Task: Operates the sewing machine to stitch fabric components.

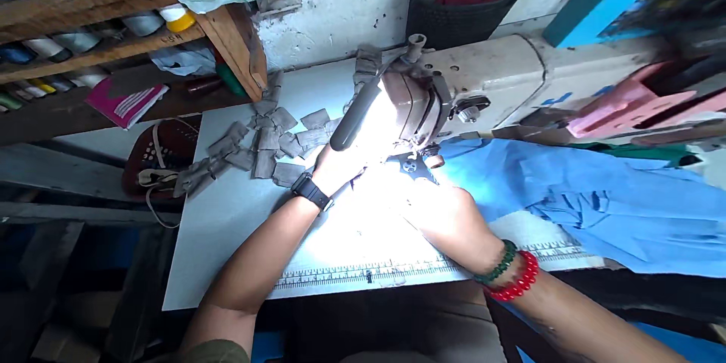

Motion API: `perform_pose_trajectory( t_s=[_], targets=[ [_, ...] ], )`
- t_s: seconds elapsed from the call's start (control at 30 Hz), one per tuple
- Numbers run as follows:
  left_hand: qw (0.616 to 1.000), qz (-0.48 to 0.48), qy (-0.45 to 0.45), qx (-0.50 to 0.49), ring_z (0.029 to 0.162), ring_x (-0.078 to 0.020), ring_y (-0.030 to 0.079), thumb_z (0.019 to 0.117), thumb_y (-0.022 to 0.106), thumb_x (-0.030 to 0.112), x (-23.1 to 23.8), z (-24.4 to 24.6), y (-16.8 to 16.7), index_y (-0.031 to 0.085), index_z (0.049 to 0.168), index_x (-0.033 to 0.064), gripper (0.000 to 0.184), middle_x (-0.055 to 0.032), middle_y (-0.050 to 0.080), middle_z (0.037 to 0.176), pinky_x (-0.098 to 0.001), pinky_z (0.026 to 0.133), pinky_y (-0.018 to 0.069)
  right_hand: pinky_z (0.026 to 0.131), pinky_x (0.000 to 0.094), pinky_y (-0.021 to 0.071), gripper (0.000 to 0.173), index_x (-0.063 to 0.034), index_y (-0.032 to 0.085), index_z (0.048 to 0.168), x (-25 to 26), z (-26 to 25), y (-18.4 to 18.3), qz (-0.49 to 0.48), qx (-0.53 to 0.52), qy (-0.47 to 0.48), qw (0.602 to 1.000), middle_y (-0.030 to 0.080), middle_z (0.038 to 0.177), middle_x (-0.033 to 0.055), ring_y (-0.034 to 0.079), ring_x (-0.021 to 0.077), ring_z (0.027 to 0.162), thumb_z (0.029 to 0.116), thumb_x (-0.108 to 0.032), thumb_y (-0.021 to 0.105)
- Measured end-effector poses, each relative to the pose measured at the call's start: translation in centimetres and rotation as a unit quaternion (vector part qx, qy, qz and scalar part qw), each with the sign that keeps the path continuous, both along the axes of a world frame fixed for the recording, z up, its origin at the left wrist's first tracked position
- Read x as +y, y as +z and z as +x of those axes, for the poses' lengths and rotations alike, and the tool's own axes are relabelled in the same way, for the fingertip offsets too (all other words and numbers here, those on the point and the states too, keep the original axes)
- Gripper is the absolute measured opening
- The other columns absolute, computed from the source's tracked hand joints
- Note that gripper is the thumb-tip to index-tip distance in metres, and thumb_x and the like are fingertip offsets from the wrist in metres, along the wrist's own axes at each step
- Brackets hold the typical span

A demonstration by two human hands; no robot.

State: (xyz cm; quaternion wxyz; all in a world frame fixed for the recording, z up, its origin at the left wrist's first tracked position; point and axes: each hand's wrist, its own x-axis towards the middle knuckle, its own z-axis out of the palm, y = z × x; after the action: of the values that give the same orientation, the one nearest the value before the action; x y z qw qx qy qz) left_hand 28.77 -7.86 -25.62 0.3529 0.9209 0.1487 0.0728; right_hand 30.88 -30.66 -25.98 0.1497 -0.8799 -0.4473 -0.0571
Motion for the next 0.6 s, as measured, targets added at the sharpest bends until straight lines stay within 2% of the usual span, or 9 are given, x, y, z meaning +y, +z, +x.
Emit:
perform_pose_trajectory(
  t_s=[0.03,0.1,0.2,0.27,0.33,0.37,0.4,0.5,0.6],
  targets=[
    [1.000,0.019,0.006,0.002,0.070,-0.0205,0.065,0.0979,0.066,0.029,0.3,0.1,-0.3,0.069,0.098,0.0088,0.020,-0.0079,0.066,0.079,-0.0441,0.065,0.0555,0.055,0.0482,0.0517,0.031,-0.0006,0.071,0.102,-0.4,-0.2,-0.1,-0.015,-0.014,-0.010,1.000,0.066,0.082,0.0169,0.068,0.0339,0.069,0.0978,-0.029,0.058],
    [0.999,0.042,0.023,0.012,0.079,-0.0247,0.068,0.0965,0.067,0.032,0.9,0.1,-0.8,0.069,0.102,0.0102,0.023,-0.0100,0.068,0.086,-0.0501,0.071,0.0564,0.055,0.0510,0.0526,0.030,0.0006,0.065,0.113,-1.6,-0.7,0.1,-0.026,0.010,-0.048,0.998,0.067,0.093,0.0211,0.069,0.0368,0.070,0.0993,-0.022,0.051],
    [0.997,0.068,0.041,0.001,0.078,-0.0256,0.068,0.0960,0.066,0.036,1.6,-1.0,0.4,0.070,0.098,0.0114,0.025,-0.0090,0.068,0.082,-0.0522,0.070,0.0550,0.071,0.0566,0.0581,0.034,0.0005,0.059,0.129,-3.6,-0.6,0.7,-0.005,0.124,-0.087,0.988,0.062,0.127,0.0252,0.071,0.0403,0.088,0.1032,-0.021,0.053],
    [0.991,0.113,0.039,-0.064,0.086,-0.0284,0.069,0.0941,0.068,0.024,2.2,-2.3,2.5,0.070,0.098,0.0081,0.016,-0.0124,0.070,0.090,-0.0525,0.075,0.0551,0.083,0.0562,0.0573,0.033,-0.0029,0.062,0.131,-4.7,-0.2,0.7,0.022,0.186,-0.073,0.980,0.057,0.133,0.0236,0.068,0.0382,0.102,0.1030,-0.020,0.055],
    [0.982,0.172,0.016,-0.075,0.117,-0.0348,0.063,0.0953,0.068,0.016,4.5,-2.2,3.6,0.071,0.117,0.0063,0.024,-0.0179,0.067,0.122,-0.0557,0.100,0.0480,0.088,0.0544,0.0554,0.035,-0.0062,0.064,0.130,-5.2,0.0,0.8,0.031,0.217,-0.048,0.974,0.056,0.132,0.0218,0.065,0.0350,0.108,0.0987,-0.019,0.055],
    [0.978,0.207,0.009,-0.038,0.129,-0.0362,0.055,0.0955,0.067,0.019,6.0,-2.0,3.4,0.070,0.128,0.0118,0.033,-0.0165,0.062,0.137,-0.0584,0.107,0.0412,0.088,0.0532,0.0550,0.038,-0.0066,0.065,0.131,-5.2,0.0,0.8,0.029,0.226,-0.037,0.973,0.056,0.131,0.0219,0.064,0.0335,0.107,0.0959,-0.018,0.055],
    [0.972,0.236,0.008,0.005,0.135,-0.0370,0.051,0.0953,0.067,0.022,7.2,-2.1,3.0,0.069,0.131,0.0168,0.036,-0.0148,0.058,0.144,-0.0604,0.109,0.0393,0.088,0.0523,0.0541,0.039,-0.0053,0.065,0.130,-5.1,0.0,0.9,0.024,0.233,-0.028,0.972,0.056,0.131,0.0219,0.063,0.0327,0.107,0.0943,-0.017,0.056],
    [0.958,0.278,0.013,0.076,0.129,-0.0414,0.054,0.0969,0.066,0.020,7.5,-4.7,2.6,0.072,0.126,0.0124,0.031,-0.0189,0.061,0.136,-0.0623,0.099,0.0482,0.088,0.0493,0.0541,0.039,-0.0063,0.069,0.126,-4.4,-0.2,0.6,0.044,0.199,-0.003,0.979,0.060,0.126,0.0184,0.064,0.0301,0.105,0.0910,-0.018,0.058],
    [0.939,0.300,0.029,0.166,0.126,-0.0405,0.058,0.0991,0.063,0.027,5.4,-8.9,4.1,0.072,0.128,0.0132,0.033,-0.0191,0.062,0.135,-0.0605,0.094,0.0517,0.080,0.0519,0.0567,0.037,-0.0122,0.072,0.126,-3.9,-0.5,0.1,0.059,0.151,0.019,0.987,0.072,0.106,0.0106,0.069,0.0283,0.094,0.0940,-0.022,0.056]
  ],
)
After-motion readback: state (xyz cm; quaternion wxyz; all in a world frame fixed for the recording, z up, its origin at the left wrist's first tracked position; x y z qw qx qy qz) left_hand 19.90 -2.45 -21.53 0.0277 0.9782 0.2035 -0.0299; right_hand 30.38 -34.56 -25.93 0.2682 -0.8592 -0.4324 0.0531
